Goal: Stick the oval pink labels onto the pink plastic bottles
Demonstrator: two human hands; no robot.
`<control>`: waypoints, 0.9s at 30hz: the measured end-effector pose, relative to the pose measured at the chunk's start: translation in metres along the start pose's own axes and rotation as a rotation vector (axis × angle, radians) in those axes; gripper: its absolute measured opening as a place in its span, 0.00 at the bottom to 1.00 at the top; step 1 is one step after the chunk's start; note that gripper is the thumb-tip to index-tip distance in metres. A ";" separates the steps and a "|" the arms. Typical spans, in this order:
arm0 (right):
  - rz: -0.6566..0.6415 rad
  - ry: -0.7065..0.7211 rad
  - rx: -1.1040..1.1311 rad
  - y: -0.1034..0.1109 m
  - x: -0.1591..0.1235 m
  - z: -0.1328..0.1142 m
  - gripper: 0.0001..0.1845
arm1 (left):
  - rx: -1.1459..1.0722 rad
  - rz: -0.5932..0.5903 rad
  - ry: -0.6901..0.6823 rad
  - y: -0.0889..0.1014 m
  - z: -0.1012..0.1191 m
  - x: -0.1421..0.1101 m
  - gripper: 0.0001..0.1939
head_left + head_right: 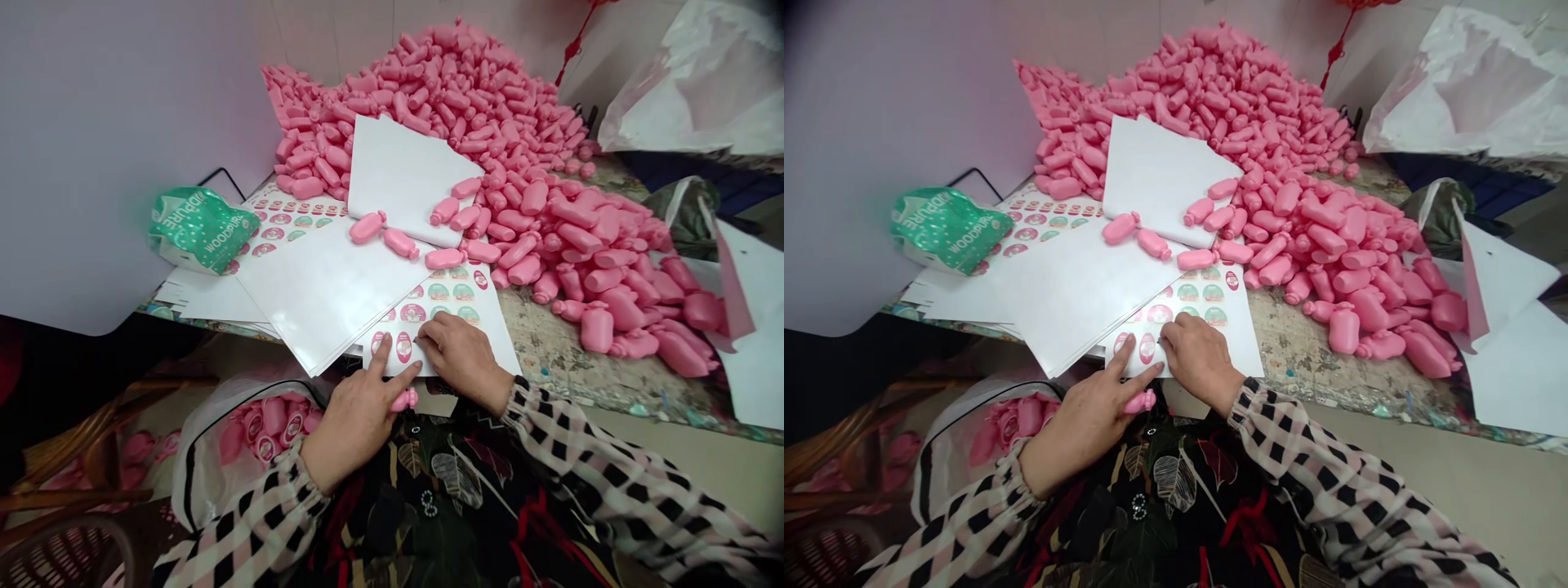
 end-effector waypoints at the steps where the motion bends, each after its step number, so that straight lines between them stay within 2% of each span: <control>1: -0.005 0.001 0.017 0.000 0.000 0.001 0.13 | 0.002 -0.001 0.008 -0.001 0.000 0.001 0.29; 6: -0.020 -0.018 0.171 -0.007 -0.002 0.004 0.11 | 0.011 -0.015 0.036 -0.003 0.005 0.004 0.30; 11: 0.050 -0.184 0.336 -0.018 -0.008 0.000 0.10 | 0.049 -0.014 0.085 -0.005 0.010 0.007 0.32; 16: 0.072 -0.312 0.319 -0.014 -0.008 -0.007 0.12 | 0.082 -0.019 0.110 -0.007 0.013 0.009 0.34; 20: 0.122 -0.256 0.193 -0.005 -0.006 -0.014 0.11 | 0.098 -0.005 0.102 -0.006 0.013 0.007 0.36; 23: 0.177 -0.199 0.119 0.000 -0.009 -0.021 0.13 | 0.091 -0.005 0.101 -0.006 0.012 0.006 0.34; 27: 0.233 -0.144 0.127 0.012 -0.015 -0.030 0.15 | 0.064 -0.005 0.095 -0.007 0.011 0.006 0.32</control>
Point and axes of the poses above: each hand's wrist, its own x-axis towards the middle knuckle, its own y-axis out of the back of the hand, z = x × y, the point moved 3 cm from there along x, towards the middle knuckle, and after that the axes turned 7 degrees about -y, right-handed, at the moved point
